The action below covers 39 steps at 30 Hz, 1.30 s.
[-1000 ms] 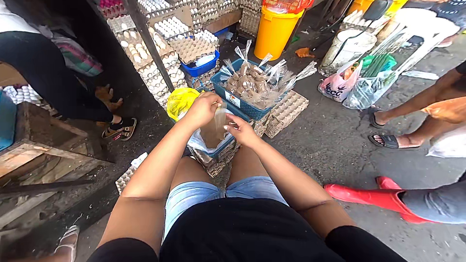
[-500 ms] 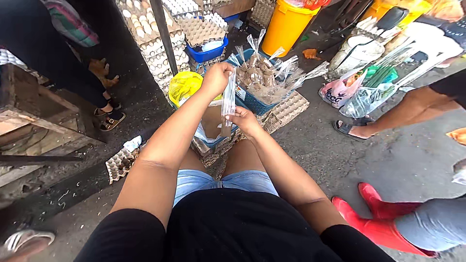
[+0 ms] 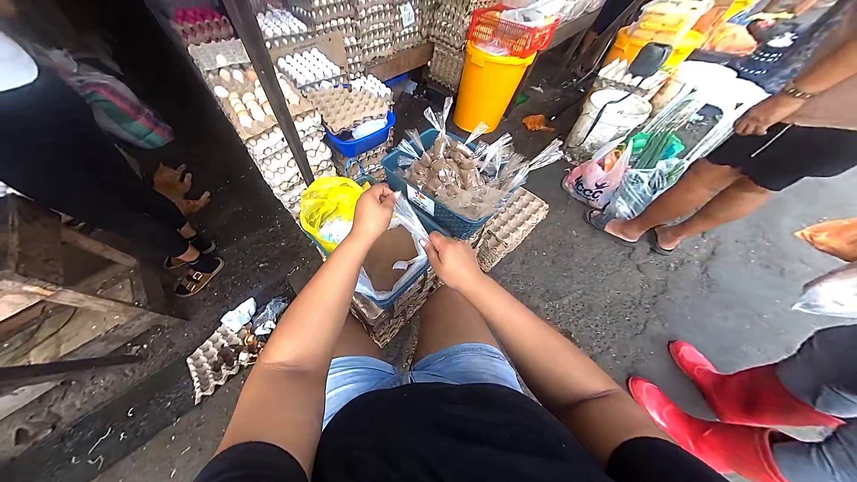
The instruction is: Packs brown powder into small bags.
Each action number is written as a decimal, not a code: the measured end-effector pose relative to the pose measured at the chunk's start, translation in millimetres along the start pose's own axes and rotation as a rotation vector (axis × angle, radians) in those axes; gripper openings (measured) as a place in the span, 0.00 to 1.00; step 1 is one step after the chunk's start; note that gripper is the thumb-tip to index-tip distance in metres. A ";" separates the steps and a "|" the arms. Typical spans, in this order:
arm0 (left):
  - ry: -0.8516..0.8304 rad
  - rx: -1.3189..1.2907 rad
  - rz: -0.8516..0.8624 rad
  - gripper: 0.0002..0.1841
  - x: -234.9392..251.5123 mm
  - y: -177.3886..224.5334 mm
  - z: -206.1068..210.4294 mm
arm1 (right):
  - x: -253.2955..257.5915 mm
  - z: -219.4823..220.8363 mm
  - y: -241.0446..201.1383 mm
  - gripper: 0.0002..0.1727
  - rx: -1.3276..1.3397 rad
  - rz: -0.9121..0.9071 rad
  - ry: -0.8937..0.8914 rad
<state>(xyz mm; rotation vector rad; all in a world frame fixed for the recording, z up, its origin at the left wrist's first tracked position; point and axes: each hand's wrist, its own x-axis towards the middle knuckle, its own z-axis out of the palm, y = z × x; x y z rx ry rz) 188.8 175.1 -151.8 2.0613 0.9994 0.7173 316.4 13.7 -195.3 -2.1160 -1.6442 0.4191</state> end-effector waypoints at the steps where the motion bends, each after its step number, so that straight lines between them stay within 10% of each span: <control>1: 0.024 0.118 0.048 0.13 -5.6 -4.2 1.8 | -3.8 2.3 -1.9 0.28 0.005 0.016 -0.058; 7: -0.285 0.426 0.750 0.27 -72.4 -35.5 39.1 | -22.1 19.7 -8.0 0.21 0.326 0.025 -0.255; 14: -0.190 0.366 0.868 0.37 -105.5 -72.0 48.5 | -48.1 17.8 -9.0 0.18 0.653 -0.011 -0.493; 21: -0.644 -0.238 0.413 0.20 -122.5 -56.7 3.6 | -59.2 -3.1 3.1 0.16 0.782 -0.126 -0.348; 30: -0.367 -0.433 0.157 0.15 -126.0 -47.4 6.8 | -19.9 23.4 7.2 0.19 0.026 -0.423 0.166; 34: -0.638 -0.694 0.172 0.13 -151.2 -40.5 39.1 | -28.7 1.4 -16.4 0.10 0.765 -0.493 0.197; 39: -0.336 -0.588 0.114 0.10 -122.3 -50.5 22.8 | -41.4 8.2 -7.3 0.06 1.180 -0.076 -0.175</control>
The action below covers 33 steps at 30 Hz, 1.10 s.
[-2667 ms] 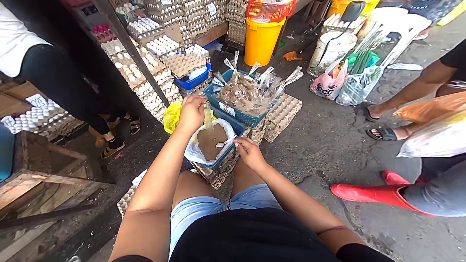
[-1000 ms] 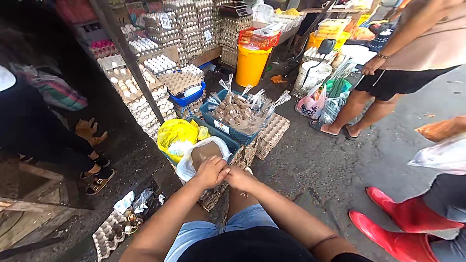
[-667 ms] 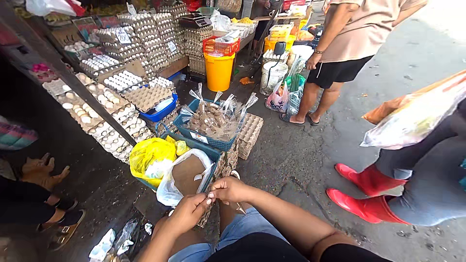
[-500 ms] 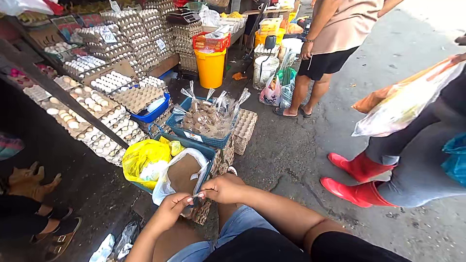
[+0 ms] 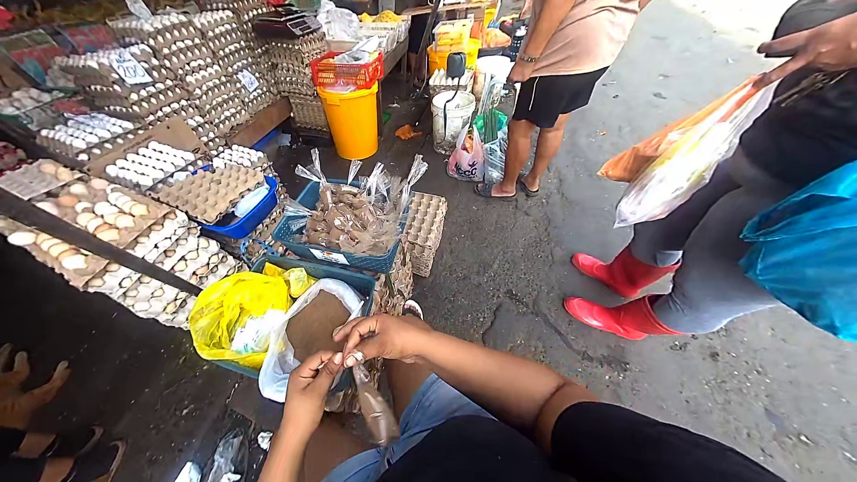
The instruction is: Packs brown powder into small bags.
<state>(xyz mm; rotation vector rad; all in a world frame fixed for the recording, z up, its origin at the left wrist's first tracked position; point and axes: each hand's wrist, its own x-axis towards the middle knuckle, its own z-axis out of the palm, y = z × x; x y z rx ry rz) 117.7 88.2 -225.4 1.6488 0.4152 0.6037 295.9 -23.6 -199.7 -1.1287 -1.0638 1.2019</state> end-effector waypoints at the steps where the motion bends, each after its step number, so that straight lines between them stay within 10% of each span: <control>1: 0.032 0.034 0.018 0.11 -0.6 3.6 2.2 | -2.0 -1.4 2.4 0.08 -0.031 0.049 0.017; 11: 0.292 0.903 0.326 0.18 -10.2 2.9 40.9 | -6.8 37.7 33.5 0.13 0.092 -0.074 0.494; 15: 0.315 0.779 0.225 0.13 -12.3 -0.2 48.6 | -8.1 41.1 37.4 0.08 0.077 -0.138 0.585; 26: 0.156 0.214 -0.129 0.06 -17.7 30.0 27.9 | -13.1 39.6 36.4 0.12 0.372 -0.098 0.222; 33: 0.194 0.377 0.182 0.15 -30.0 21.5 9.8 | -23.9 22.7 14.0 0.17 -0.129 -0.020 0.106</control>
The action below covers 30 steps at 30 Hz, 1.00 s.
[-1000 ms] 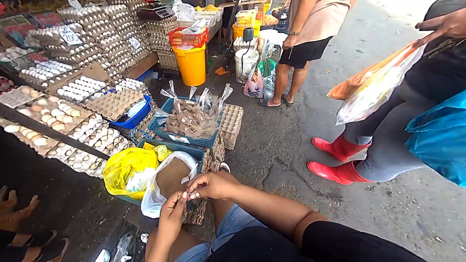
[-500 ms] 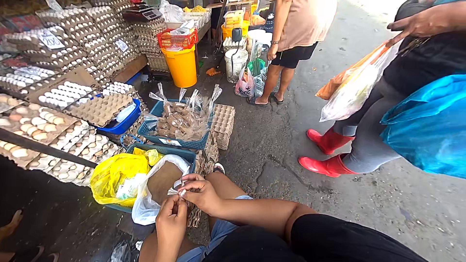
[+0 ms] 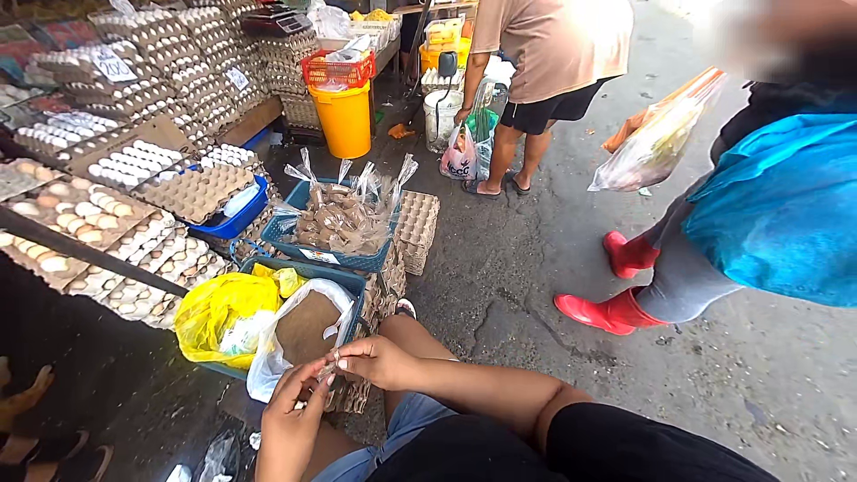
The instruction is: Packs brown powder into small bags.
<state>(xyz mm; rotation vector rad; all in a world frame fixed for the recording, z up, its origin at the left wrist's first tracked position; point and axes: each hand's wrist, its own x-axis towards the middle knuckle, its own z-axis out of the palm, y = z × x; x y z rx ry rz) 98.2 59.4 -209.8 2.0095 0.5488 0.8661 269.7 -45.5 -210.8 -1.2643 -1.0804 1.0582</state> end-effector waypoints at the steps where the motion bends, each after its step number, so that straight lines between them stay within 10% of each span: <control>1: 0.019 0.033 0.051 0.10 -0.7 -0.9 -2.2 | -0.8 -3.3 -1.0 0.18 -0.091 0.001 -0.041; 10: -0.029 0.189 0.067 0.27 -4.1 2.7 -4.9 | 0.7 -4.4 -10.8 0.14 -0.170 -0.048 -0.067; 14: 0.016 0.157 0.178 0.10 -6.2 1.3 -0.3 | -2.3 -0.5 -10.2 0.15 -0.094 -0.016 -0.089; 20: 0.101 0.194 0.256 0.10 -9.1 4.3 -6.4 | -4.0 8.6 -0.8 0.14 -0.409 -0.342 -0.100; 27: 0.239 -0.114 -0.041 0.05 6.0 -2.4 -37.5 | -14.4 1.4 10.5 0.17 -0.413 -0.240 -0.055; 30: 0.005 -0.256 -0.140 0.42 1.1 -2.2 -16.9 | -15.6 3.7 8.2 0.16 -0.174 -0.155 0.095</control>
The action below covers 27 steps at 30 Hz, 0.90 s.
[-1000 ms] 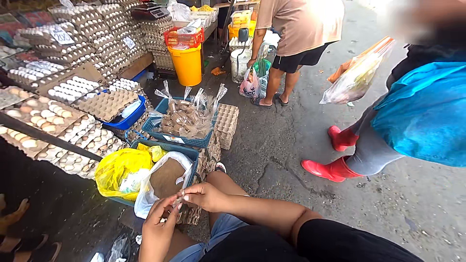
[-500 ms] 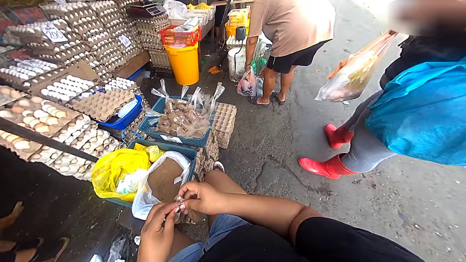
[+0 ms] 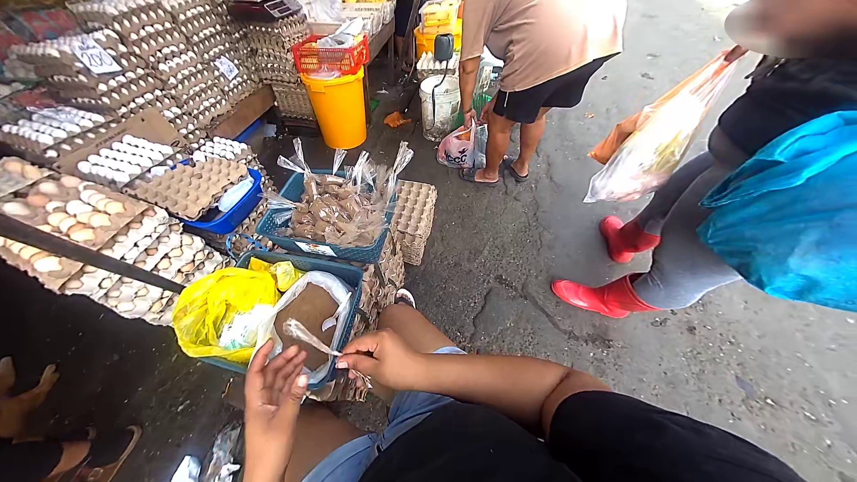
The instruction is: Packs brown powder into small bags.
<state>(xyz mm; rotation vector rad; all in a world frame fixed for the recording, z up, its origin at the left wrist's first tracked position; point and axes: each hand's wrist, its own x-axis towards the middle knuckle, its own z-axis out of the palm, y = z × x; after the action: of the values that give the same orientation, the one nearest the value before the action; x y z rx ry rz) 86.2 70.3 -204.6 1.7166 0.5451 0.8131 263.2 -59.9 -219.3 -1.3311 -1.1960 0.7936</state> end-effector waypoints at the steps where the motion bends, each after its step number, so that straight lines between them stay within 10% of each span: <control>1: -0.105 -0.012 -0.054 0.54 -4.6 -3.2 10.3 | 0.5 1.7 -3.8 0.15 0.079 0.011 0.055; 3: -0.279 -0.023 -0.128 0.51 -16.0 -10.7 30.8 | 2.1 4.4 -10.8 0.13 0.210 -0.008 0.132; 7: -0.303 -0.002 -0.237 0.14 -22.9 -16.4 52.4 | 1.3 -5.5 -26.6 0.14 0.317 0.026 0.111; 14: -0.371 0.166 -0.232 0.14 -19.8 -16.0 30.2 | -7.1 -44.8 -34.1 0.16 -0.152 -0.444 0.119; 20: -0.423 0.302 -0.214 0.37 -16.6 -11.3 11.9 | 10.1 -47.8 -41.5 0.18 -0.156 -0.129 -0.079; 27: 0.036 0.210 -0.046 0.19 -16.1 -4.9 -3.7 | 93.9 -83.6 -61.6 0.15 -0.253 -0.102 0.191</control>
<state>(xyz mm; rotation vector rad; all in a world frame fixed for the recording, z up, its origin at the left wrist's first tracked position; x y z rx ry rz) 73.0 62.6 -212.6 1.8764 0.7132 0.7776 354.5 -3.4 -129.4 -1.5016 -1.2287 0.4417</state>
